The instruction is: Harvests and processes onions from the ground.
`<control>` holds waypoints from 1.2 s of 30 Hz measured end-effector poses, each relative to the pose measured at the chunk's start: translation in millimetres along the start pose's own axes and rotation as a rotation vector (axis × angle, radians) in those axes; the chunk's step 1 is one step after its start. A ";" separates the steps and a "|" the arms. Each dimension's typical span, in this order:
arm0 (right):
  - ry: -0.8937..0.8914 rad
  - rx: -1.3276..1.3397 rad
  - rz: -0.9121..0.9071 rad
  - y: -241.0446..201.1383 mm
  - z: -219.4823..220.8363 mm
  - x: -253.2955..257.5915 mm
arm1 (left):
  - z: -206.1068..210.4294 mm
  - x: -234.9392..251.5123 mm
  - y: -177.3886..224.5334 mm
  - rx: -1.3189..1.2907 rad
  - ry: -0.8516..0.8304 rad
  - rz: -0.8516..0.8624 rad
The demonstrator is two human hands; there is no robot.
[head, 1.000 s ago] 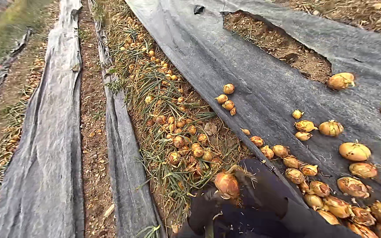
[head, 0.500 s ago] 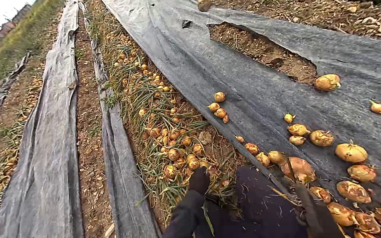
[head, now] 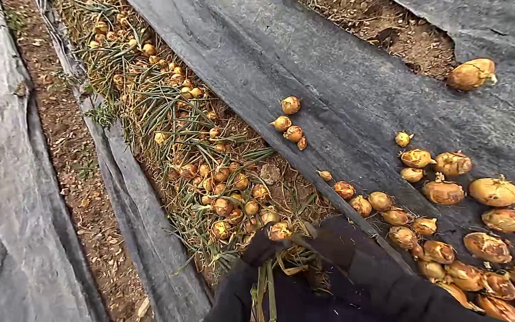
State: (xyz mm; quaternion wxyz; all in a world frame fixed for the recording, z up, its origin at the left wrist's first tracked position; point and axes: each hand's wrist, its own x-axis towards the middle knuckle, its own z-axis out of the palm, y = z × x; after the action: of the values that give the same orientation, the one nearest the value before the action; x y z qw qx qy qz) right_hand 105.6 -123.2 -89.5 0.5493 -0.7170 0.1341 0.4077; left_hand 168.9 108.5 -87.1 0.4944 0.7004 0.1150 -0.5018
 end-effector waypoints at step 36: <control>0.056 0.066 -0.336 -8.6 -20.6 -116.0 | 66.4 -105.5 27.2 -0.117 -0.401 0.133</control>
State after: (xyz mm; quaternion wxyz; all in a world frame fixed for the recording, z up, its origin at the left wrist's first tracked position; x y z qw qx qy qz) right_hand 46.8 -168.2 2.5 0.6290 -0.7220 0.0411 0.2854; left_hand 98.0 77.0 14.2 0.5793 0.5626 -0.0034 -0.5898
